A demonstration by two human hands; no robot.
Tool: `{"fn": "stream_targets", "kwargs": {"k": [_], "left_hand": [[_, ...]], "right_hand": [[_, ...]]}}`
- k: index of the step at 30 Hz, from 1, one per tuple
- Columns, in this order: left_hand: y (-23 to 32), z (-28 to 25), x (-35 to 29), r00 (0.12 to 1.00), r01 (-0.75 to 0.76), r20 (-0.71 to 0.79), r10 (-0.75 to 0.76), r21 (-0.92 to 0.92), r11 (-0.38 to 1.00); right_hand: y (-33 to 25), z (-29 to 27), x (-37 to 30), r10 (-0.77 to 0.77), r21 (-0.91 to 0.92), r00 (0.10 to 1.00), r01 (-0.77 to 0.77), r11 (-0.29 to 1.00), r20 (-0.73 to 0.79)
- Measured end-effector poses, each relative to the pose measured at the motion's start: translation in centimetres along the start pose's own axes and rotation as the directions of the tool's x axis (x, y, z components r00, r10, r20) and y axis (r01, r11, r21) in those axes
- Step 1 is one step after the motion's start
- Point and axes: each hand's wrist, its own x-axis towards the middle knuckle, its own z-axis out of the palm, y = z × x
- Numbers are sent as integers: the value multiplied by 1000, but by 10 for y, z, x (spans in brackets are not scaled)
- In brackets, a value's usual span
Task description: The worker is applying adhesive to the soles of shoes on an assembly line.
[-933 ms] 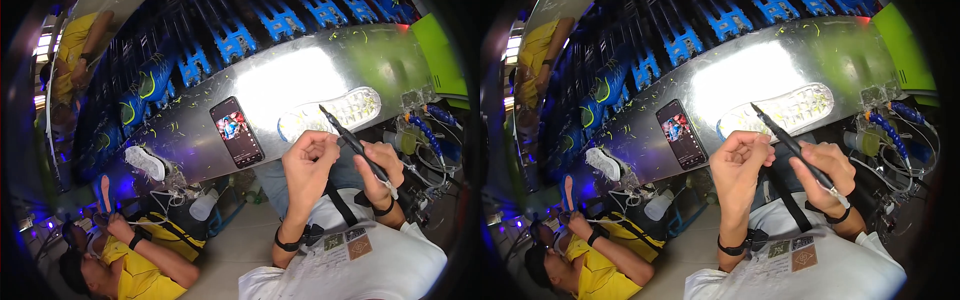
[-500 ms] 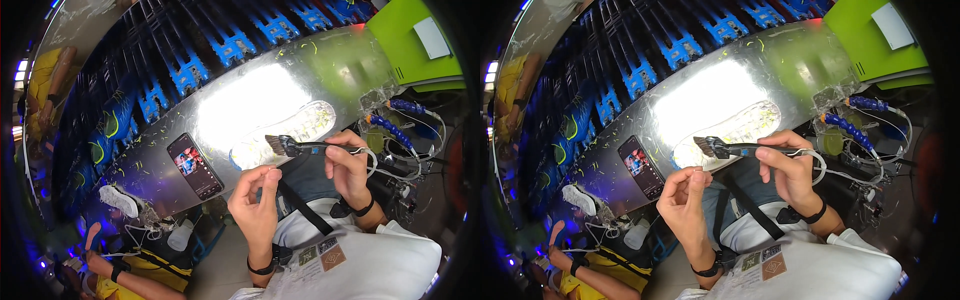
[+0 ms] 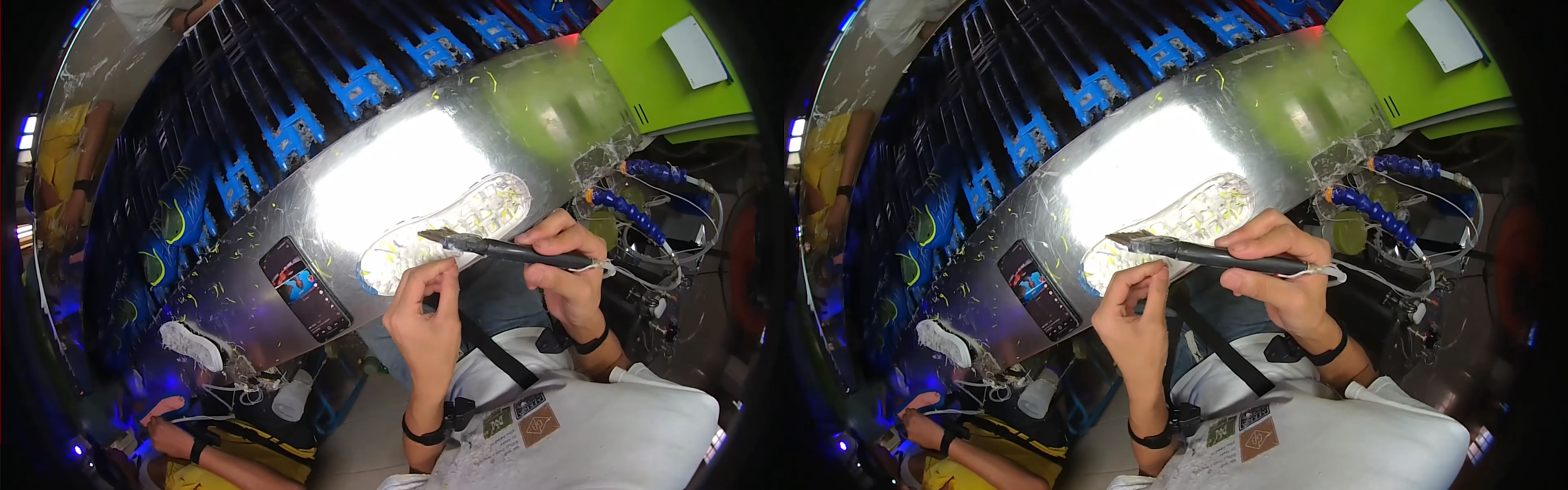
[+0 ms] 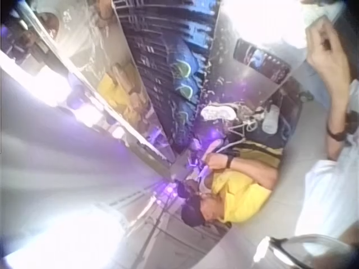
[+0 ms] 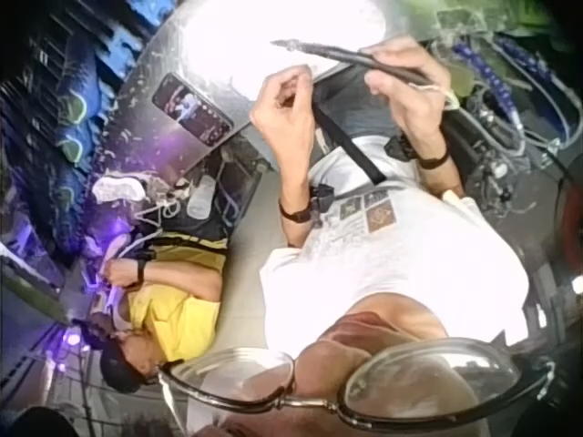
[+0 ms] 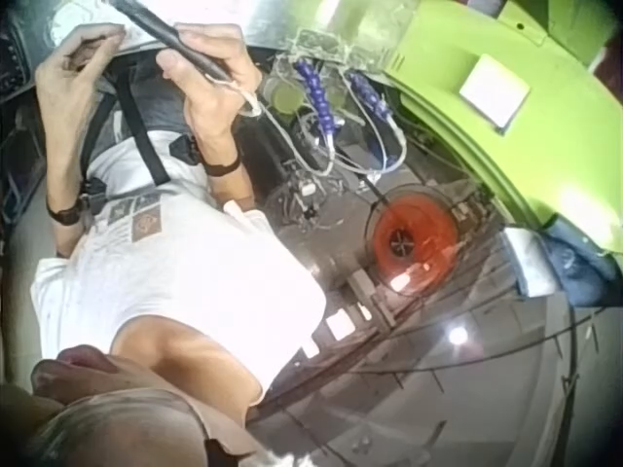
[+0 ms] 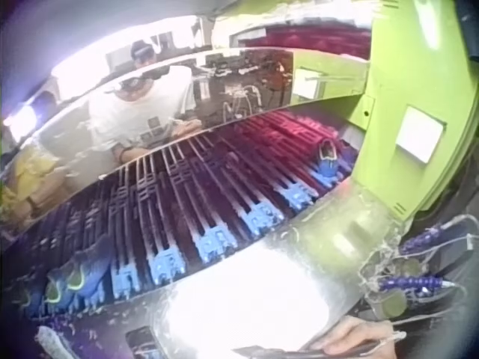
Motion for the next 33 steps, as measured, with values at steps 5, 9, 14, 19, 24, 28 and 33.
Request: {"fn": "stream_targets", "kwargs": {"k": [5, 9, 14, 19, 24, 28, 33], "left_hand": [[2, -4, 1, 999, 25, -22, -27, -65, 998], [-1, -2, 0, 985, 121, -102, -140, -172, 978], [-8, -12, -2, 995, 94, -36, -94, -26, 995], [-12, -17, 2, 986, -58, -136, 98, 266, 962], [-13, -25, 12, 937, -297, 13, 348, 555, 777], [-33, -31, 21, 921, -384, 181, 345, 561, 733], [-63, -33, 23, 899, -430, 115, 422, 407, 806]], "right_hand": [[4, -6, 4, -105, -113, 993, 110, 987, 50], [6, -6, 6, -98, -76, 994, 102, 992, 56], [1, -4, 6, 29, -30, 999, -29, 999, -22], [3, -9, 9, 206, 145, 977, -195, 970, -64], [14, -18, 12, 354, 255, 933, -327, 910, -67], [15, -22, 13, 472, 179, 879, -454, 873, -74], [13, -14, 13, 537, 8, 799, -556, 831, -272]]}}
